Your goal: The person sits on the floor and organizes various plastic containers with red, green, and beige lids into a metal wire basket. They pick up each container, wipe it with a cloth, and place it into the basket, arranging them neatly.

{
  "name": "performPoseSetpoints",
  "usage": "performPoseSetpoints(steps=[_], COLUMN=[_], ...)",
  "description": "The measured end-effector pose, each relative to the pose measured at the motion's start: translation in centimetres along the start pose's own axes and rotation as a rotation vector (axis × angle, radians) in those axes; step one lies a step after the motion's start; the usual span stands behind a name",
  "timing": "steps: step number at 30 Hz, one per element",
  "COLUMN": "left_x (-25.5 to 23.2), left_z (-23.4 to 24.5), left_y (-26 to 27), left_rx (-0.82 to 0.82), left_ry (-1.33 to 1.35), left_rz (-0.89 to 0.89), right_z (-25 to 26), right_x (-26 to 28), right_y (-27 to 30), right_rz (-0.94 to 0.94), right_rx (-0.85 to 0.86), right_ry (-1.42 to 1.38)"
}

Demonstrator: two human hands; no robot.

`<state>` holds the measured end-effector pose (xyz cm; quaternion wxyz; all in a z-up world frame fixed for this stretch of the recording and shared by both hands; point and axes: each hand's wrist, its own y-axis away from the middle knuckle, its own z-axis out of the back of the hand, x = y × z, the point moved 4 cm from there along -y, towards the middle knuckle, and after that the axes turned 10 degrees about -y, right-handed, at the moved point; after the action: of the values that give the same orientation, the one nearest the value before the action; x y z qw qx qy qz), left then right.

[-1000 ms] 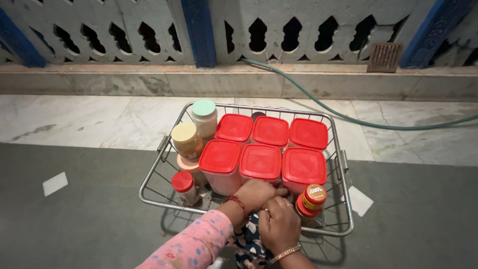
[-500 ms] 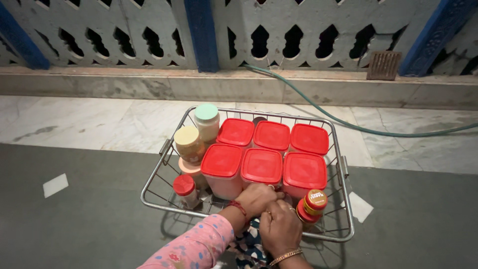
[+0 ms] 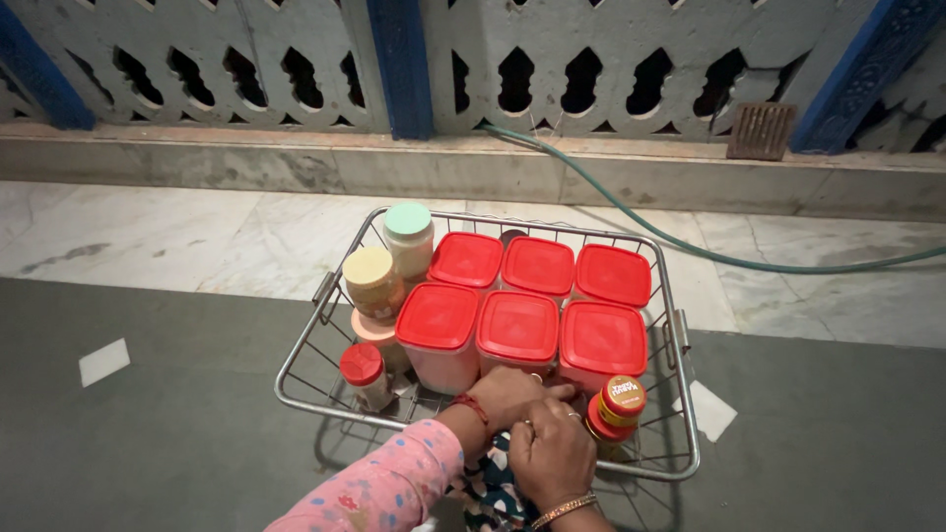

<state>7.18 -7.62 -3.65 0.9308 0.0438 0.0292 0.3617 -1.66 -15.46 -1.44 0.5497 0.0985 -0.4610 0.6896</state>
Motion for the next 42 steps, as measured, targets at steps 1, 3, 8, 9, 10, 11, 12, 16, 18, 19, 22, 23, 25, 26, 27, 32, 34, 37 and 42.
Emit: performPoseSetpoints(steps=[1, 3, 8, 9, 10, 11, 12, 16, 18, 19, 22, 23, 25, 26, 27, 32, 34, 37, 42], left_x=[0.1, 0.7, 1.7, 1.9, 2.1, 2.2, 2.4, 3.6, 3.8, 3.9, 4.1, 4.0, 3.6, 3.5, 3.5, 4.4, 5.1, 6.4, 7.1], left_z=[-0.4, -1.5, -3.4, -3.6, -3.6, -3.4, -3.0, -2.1, -1.0, -0.3, 1.6, 2.3, 3.5, 3.8, 4.1, 4.9, 4.7, 4.4, 4.2], left_y=[-0.2, -0.3, -0.8, -0.7, -0.6, -0.1, 0.5, 3.5, 5.2, 5.9, 8.7, 9.5, 11.1, 11.9, 12.7, 15.4, 16.3, 17.6, 18.3], left_rx=[-0.012, -0.019, -0.049, -0.060, -0.071, -0.151, -0.231, -0.277, -0.257, -0.248, -0.233, -0.265, -0.330, -0.338, -0.346, -0.429, -0.438, -0.454, -0.486], left_ry=[-0.001, 0.022, 0.102, 0.146, 0.191, 0.249, 0.308, 0.448, 0.581, 0.645, 0.659, 0.621, 0.546, 0.517, 0.488, 0.386, 0.388, 0.416, 0.406], left_rz=[-0.001, 0.045, 0.077, 0.091, 0.105, 0.092, 0.080, 0.239, 0.283, 0.304, 0.487, 0.536, 0.635, 0.672, 0.711, 0.861, 0.907, 0.979, 0.965], right_z=[0.0, 0.1, 0.2, 0.2, 0.2, 0.2, 0.0, -0.5, -0.4, -0.2, 0.2, 0.3, 0.4, 0.3, 0.2, -1.3, -1.9, -2.5, -4.1], right_x=[0.0, 0.1, 0.3, 0.3, 0.4, 0.4, 0.3, 0.1, 0.7, 1.0, 2.1, 2.3, 2.7, 2.8, 3.1, 3.7, 3.9, 5.2, 7.3], right_y=[0.0, 0.1, -0.1, -0.1, -0.1, -0.1, -0.3, -0.9, -1.2, -1.3, -1.6, -1.8, -2.1, -2.1, -2.3, -2.5, -2.4, -2.0, -2.0], right_rz=[0.003, 0.003, -0.009, -0.003, 0.003, 0.008, -0.034, -0.152, -0.171, -0.180, -0.202, -0.208, -0.228, -0.238, -0.177, -0.109, -0.104, 0.036, 0.240], right_rx=[-0.003, -0.002, 0.003, 0.001, -0.001, -0.004, 0.032, 0.160, 0.205, 0.220, 0.290, 0.315, 0.349, 0.368, 0.381, 0.406, 0.377, 0.294, 0.478], right_ry=[-0.003, -0.003, 0.014, 0.013, 0.012, 0.011, 0.040, 0.131, 0.124, 0.105, 0.071, 0.065, 0.115, 0.141, 0.146, -0.079, -0.166, -0.364, -0.428])
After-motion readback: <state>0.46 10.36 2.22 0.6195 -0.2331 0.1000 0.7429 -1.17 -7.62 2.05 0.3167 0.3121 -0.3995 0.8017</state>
